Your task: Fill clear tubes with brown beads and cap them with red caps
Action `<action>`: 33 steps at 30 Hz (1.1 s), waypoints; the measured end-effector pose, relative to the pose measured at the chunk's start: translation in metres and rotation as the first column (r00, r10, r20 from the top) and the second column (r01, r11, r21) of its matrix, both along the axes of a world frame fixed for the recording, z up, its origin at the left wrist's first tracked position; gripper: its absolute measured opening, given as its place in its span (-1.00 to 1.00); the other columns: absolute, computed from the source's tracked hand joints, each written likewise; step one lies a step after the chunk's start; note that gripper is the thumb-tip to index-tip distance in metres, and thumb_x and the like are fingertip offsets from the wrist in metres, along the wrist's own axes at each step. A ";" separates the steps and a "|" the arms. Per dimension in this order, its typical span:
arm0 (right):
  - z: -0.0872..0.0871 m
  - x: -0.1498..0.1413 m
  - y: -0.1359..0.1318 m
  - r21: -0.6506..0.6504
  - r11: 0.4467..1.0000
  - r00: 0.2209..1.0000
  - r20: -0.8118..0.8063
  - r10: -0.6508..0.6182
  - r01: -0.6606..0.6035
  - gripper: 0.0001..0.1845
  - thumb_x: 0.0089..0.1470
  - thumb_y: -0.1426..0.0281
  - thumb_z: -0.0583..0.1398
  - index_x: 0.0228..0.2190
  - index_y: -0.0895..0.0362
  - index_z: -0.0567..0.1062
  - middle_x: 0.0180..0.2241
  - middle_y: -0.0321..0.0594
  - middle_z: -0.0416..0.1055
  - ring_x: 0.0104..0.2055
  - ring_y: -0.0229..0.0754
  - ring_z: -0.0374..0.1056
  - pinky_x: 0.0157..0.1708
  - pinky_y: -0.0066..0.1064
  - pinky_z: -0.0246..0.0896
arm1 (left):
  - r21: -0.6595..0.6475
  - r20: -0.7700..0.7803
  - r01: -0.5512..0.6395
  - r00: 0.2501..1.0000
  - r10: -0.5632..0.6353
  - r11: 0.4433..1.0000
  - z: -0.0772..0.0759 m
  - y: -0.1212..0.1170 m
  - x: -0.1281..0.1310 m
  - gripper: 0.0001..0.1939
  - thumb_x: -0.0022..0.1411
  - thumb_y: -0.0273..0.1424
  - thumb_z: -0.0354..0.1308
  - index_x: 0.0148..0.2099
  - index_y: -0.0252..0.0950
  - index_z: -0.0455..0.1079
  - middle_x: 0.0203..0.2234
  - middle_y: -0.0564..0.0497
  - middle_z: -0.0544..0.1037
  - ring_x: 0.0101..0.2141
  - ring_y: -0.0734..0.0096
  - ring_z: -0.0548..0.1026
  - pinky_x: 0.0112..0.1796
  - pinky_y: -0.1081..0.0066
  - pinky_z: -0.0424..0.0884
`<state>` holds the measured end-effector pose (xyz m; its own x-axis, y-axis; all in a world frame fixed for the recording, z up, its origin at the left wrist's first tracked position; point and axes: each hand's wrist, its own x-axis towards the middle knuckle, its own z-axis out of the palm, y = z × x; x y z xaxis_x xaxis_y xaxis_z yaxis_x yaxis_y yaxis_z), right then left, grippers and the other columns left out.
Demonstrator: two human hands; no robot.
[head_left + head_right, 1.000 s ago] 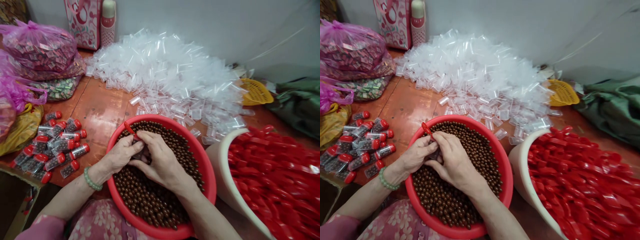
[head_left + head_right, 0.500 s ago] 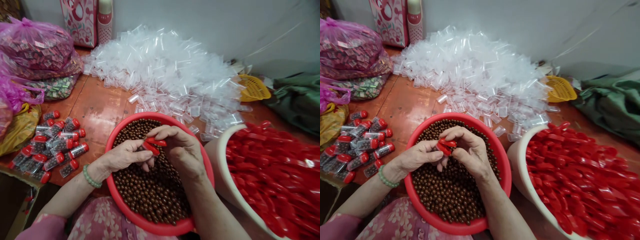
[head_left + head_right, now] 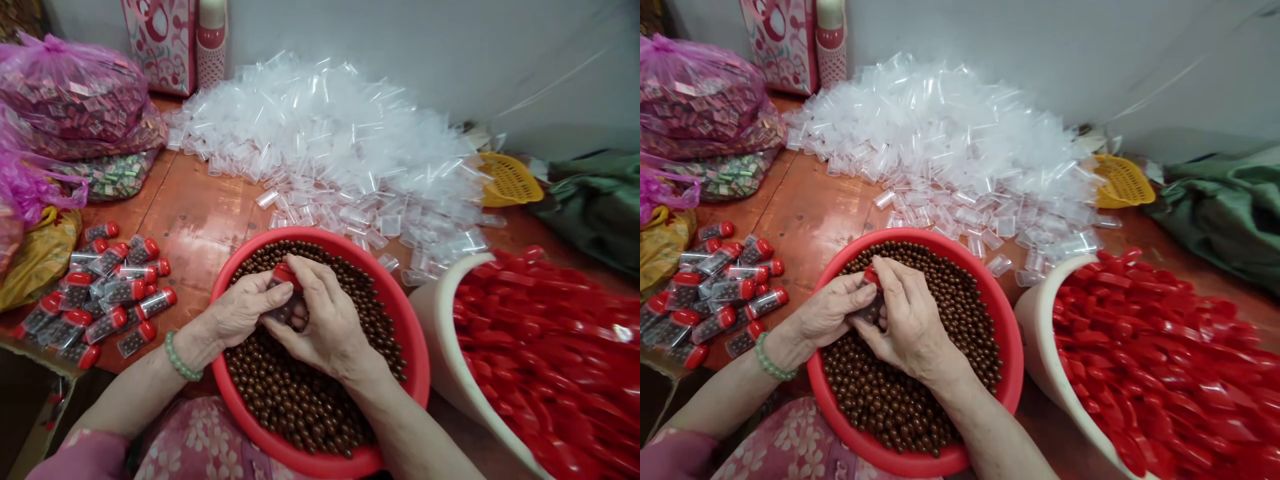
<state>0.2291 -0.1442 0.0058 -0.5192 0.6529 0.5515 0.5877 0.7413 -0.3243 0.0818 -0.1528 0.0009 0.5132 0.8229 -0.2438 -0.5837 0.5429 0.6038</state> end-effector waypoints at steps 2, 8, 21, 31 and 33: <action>-0.003 -0.002 0.001 0.040 0.999 0.999 -0.028 -0.025 0.026 -0.23 0.04 0.29 0.24 0.22 0.22 0.13 -0.03 0.13 0.40 0.00 0.12 0.38 -0.08 0.03 0.41 | -0.004 0.005 -0.004 1.000 0.004 1.000 0.000 0.000 0.001 -0.61 0.02 -0.18 0.37 -0.33 -0.43 0.41 -0.53 0.02 0.48 -0.49 0.56 0.43 -0.40 0.53 0.34; 0.000 -0.003 0.003 0.134 0.991 0.999 -0.048 0.005 0.002 -0.29 -0.03 0.32 0.28 0.13 0.20 0.24 -0.10 0.08 0.46 -0.07 0.10 0.44 -0.15 -0.02 0.46 | -0.021 0.014 0.004 1.000 -0.003 1.000 -0.001 0.000 0.002 -0.59 -0.01 -0.16 0.38 -0.33 -0.42 0.39 -0.53 0.03 0.48 -0.52 0.55 0.44 -0.43 0.52 0.35; -0.003 -0.003 0.003 -0.062 0.998 0.997 -0.071 -0.018 0.013 -0.04 -0.03 0.23 0.32 0.26 0.21 0.01 0.00 0.14 0.35 0.02 0.15 0.35 -0.05 0.06 0.37 | 0.007 -0.010 -0.005 1.000 0.005 1.000 -0.002 0.002 0.000 -0.58 0.01 -0.14 0.36 -0.32 -0.40 0.37 -0.48 0.03 0.48 -0.49 0.56 0.45 -0.41 0.53 0.37; 0.002 -0.001 0.007 0.071 0.994 0.988 0.123 -0.092 0.083 -0.40 0.04 0.16 0.21 0.03 0.19 0.21 -0.20 0.01 0.36 -0.17 0.09 0.31 -0.17 -0.01 0.28 | -0.020 -0.065 -0.039 0.997 0.037 0.999 0.001 0.003 0.002 -0.57 -0.02 -0.14 0.38 -0.33 -0.40 0.37 -0.50 0.05 0.47 -0.51 0.59 0.42 -0.40 0.53 0.35; 0.002 -0.001 0.008 0.120 0.989 0.983 0.150 -0.108 0.091 -0.46 0.04 0.13 0.19 -0.04 0.18 0.23 -0.28 -0.05 0.34 -0.24 0.05 0.29 -0.22 -0.07 0.25 | -0.024 -0.089 -0.042 0.995 0.040 0.999 0.000 0.003 0.002 -0.56 -0.02 -0.12 0.37 -0.32 -0.39 0.37 -0.51 0.05 0.47 -0.52 0.60 0.42 -0.42 0.54 0.35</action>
<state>0.2277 -0.1360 0.0082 -0.5397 0.6443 0.5419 0.6970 0.7029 -0.1415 0.0841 -0.1502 0.0010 0.4546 0.8357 -0.3082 -0.5506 0.5356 0.6403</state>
